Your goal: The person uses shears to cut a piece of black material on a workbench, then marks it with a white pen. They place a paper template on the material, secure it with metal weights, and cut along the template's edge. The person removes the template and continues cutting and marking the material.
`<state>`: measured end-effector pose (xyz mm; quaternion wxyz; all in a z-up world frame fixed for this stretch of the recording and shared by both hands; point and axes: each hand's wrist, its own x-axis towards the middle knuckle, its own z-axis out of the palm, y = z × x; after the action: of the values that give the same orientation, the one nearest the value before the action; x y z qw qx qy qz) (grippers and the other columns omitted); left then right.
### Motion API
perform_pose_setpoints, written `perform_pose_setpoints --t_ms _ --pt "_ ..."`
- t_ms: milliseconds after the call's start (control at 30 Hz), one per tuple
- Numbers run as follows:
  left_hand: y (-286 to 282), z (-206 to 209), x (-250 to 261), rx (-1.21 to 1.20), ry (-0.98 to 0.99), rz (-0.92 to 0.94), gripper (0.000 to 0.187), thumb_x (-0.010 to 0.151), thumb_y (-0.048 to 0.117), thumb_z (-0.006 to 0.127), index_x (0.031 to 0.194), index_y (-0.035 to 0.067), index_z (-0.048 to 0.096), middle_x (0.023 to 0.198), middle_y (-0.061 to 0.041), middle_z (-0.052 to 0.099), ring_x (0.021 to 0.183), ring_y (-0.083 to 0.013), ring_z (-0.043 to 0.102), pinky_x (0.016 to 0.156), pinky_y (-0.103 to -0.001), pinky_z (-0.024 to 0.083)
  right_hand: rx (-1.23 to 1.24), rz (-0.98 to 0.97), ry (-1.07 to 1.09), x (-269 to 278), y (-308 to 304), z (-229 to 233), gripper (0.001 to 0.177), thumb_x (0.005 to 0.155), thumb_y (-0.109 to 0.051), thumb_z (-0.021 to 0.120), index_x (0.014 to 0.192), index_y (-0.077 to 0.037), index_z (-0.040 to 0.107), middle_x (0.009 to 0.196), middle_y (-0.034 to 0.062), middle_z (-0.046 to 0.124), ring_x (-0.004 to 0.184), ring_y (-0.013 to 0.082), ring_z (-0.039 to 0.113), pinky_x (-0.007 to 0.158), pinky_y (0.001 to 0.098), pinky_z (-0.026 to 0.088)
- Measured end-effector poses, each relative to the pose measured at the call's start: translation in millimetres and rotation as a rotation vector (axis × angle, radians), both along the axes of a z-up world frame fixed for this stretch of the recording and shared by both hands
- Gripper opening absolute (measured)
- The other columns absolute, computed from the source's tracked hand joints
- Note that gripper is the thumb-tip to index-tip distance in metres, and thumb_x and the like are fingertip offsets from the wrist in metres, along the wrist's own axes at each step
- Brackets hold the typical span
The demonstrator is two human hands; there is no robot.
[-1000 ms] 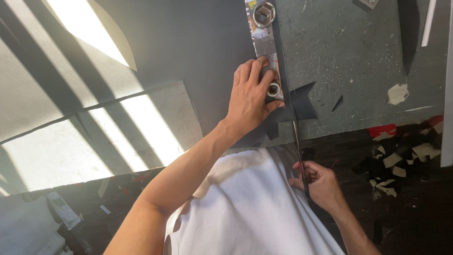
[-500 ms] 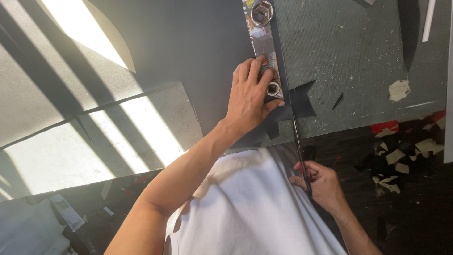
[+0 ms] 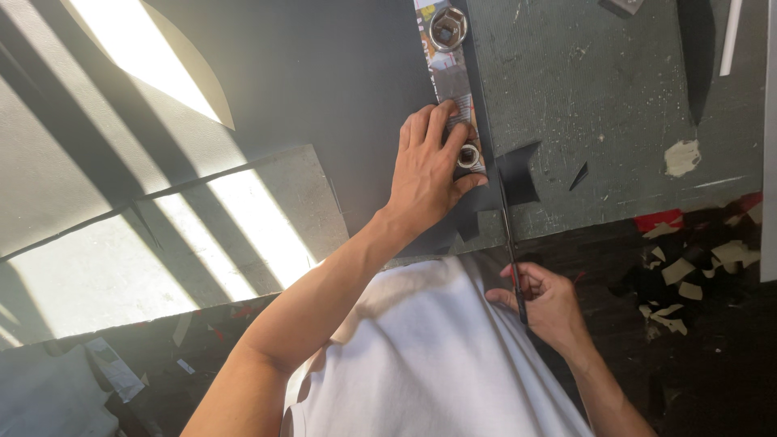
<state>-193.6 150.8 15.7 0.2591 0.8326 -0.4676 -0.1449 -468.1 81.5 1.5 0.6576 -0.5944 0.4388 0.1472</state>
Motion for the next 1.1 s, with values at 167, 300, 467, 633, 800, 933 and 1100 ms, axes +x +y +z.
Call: perform_pose_setpoints --t_ms 167,300,467,633,800,933,1100 --pt "1.3 -1.7 -1.9 0.014 -0.011 -0.004 0.071 0.068 0.038 0.091 0.122 0.007 0.057 0.143 -0.017 0.042 0.135 -0.0397 0.040 0.115 -0.056 0.034 -0.070 0.035 0.056 -3.6 1.3 3.6 0.035 0.073 -0.019 0.088 0.101 -0.004 0.073 0.065 -0.0005 0.070 0.055 0.0038 0.056 0.051 0.0233 0.042" --pt "-0.1 -1.6 0.1 0.012 -0.009 -0.001 0.073 0.066 0.040 0.091 0.121 0.006 0.057 0.143 -0.017 0.042 0.134 -0.0394 0.040 0.114 -0.056 0.034 -0.079 0.077 0.124 3.5 -1.9 4.1 0.035 0.071 -0.021 0.089 0.099 -0.004 0.074 0.063 -0.0003 0.072 0.054 0.0046 0.058 0.051 0.0224 0.044" --pt "0.3 0.7 -1.3 0.018 -0.007 0.000 0.071 0.067 0.041 0.091 0.121 0.008 0.059 0.142 -0.016 0.043 0.135 -0.0394 0.040 0.115 -0.055 0.034 -0.100 0.081 0.142 10.9 -2.6 3.8 0.037 0.071 -0.022 0.090 0.101 -0.005 0.074 0.064 0.0004 0.070 0.054 0.0054 0.055 0.050 0.0235 0.042" --pt "-1.3 2.3 -0.1 0.026 -0.020 -0.005 0.072 0.066 0.040 0.091 0.121 0.007 0.058 0.142 -0.016 0.043 0.134 -0.0395 0.040 0.115 -0.055 0.033 -0.088 0.027 0.052 12.3 -2.8 4.2 0.036 0.071 -0.022 0.089 0.099 -0.004 0.074 0.065 -0.0009 0.071 0.056 0.0038 0.057 0.052 0.0225 0.045" --pt "0.3 2.7 0.4 0.022 -0.011 -0.005 0.070 0.067 0.039 0.090 0.121 0.007 0.058 0.142 -0.017 0.043 0.133 -0.0394 0.041 0.114 -0.054 0.034 -0.069 0.017 0.083 13.4 -2.2 5.6 0.037 0.070 -0.021 0.090 0.099 -0.004 0.073 0.065 -0.0018 0.072 0.057 0.0037 0.060 0.053 0.0216 0.047" --pt "-1.4 5.7 0.2 0.017 -0.002 -0.009 0.068 0.068 0.038 0.090 0.119 0.008 0.059 0.142 -0.016 0.043 0.133 -0.0390 0.041 0.113 -0.053 0.035 -0.100 0.030 0.091 20.6 -5.4 4.9 0.038 0.071 -0.021 0.091 0.100 -0.005 0.072 0.064 -0.0010 0.068 0.056 0.0046 0.054 0.052 0.0225 0.043" --pt "0.0 12.2 5.3 -0.010 -0.003 -0.025 0.068 0.069 0.043 0.088 0.118 0.005 0.059 0.141 -0.018 0.044 0.132 -0.0409 0.041 0.113 -0.055 0.035 -0.100 0.026 0.069 24.8 -3.0 1.5 0.035 0.071 -0.021 0.090 0.096 -0.003 0.072 0.064 -0.0011 0.068 0.055 0.0045 0.054 0.051 0.0231 0.042"
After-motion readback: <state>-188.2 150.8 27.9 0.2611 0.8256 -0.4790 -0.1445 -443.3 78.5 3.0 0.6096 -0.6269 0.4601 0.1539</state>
